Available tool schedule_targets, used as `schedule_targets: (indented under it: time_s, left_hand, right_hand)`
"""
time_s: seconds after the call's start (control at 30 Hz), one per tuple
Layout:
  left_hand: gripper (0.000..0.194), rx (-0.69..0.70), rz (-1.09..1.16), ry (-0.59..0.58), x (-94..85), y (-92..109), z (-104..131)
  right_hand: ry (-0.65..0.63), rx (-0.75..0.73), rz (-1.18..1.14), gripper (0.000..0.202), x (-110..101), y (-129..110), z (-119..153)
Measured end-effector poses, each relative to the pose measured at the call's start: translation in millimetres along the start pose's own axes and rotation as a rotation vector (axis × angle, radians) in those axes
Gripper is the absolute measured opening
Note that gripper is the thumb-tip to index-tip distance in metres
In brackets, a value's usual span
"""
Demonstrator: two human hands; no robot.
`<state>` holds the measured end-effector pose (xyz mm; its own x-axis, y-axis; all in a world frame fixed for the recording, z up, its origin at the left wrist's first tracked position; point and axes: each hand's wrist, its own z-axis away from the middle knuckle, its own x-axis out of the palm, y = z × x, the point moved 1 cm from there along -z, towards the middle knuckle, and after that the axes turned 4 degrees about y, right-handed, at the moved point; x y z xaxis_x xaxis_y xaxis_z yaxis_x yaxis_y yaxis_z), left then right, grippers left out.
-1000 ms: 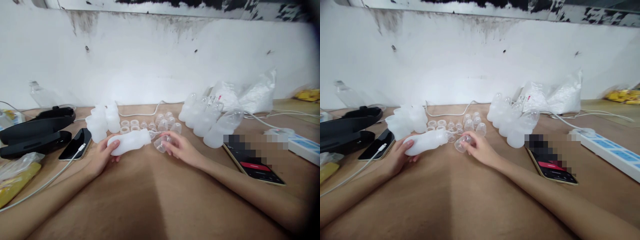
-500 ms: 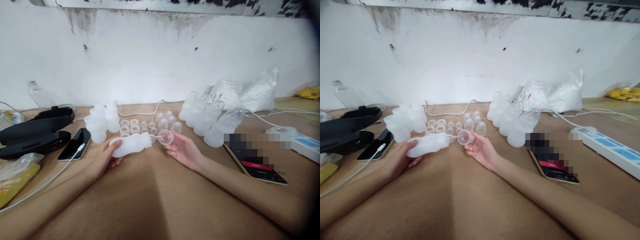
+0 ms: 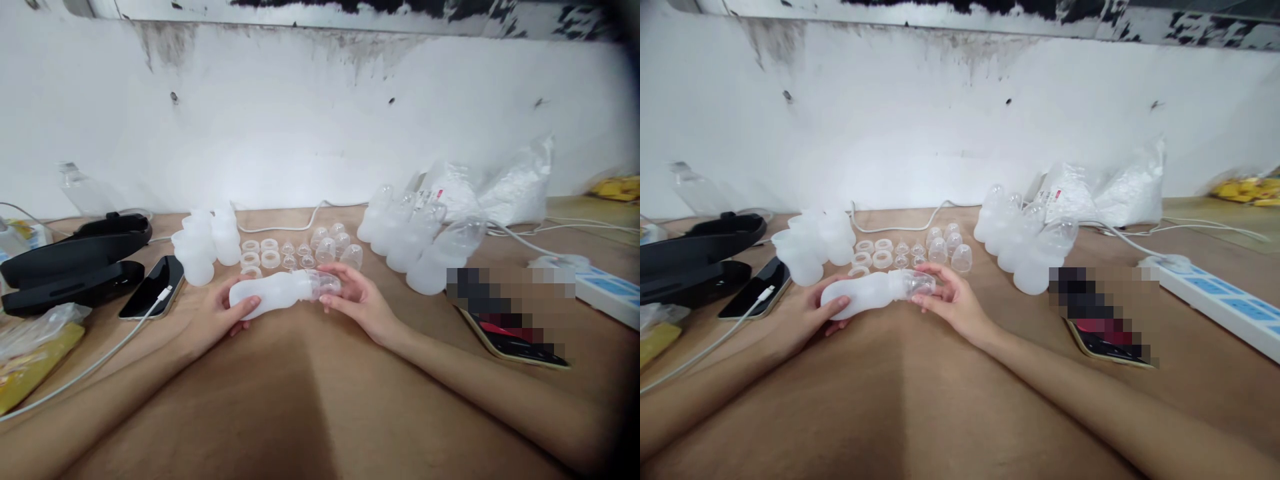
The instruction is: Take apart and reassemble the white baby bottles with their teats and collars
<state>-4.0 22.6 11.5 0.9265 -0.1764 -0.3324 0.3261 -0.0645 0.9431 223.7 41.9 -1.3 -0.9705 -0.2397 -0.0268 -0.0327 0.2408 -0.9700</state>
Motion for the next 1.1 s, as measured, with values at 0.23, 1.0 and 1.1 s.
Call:
schedule_targets:
  time_s: [0.23,1.0,1.1]
  left_hand:
    - [0.030,0.273,-0.303,0.135,-2.4,2,6]
    - [0.026,0.360,-0.541,0.283,8.5,11,15]
    - [0.026,0.349,-0.537,0.290,11.6,13,16]
  right_hand:
    - [-0.019,0.011,0.029,0.036,-1,-3,2]
    - [-0.144,0.069,-0.085,0.037,-4,4,-2]
    - [-0.146,0.071,-0.062,0.037,-5,3,-1]
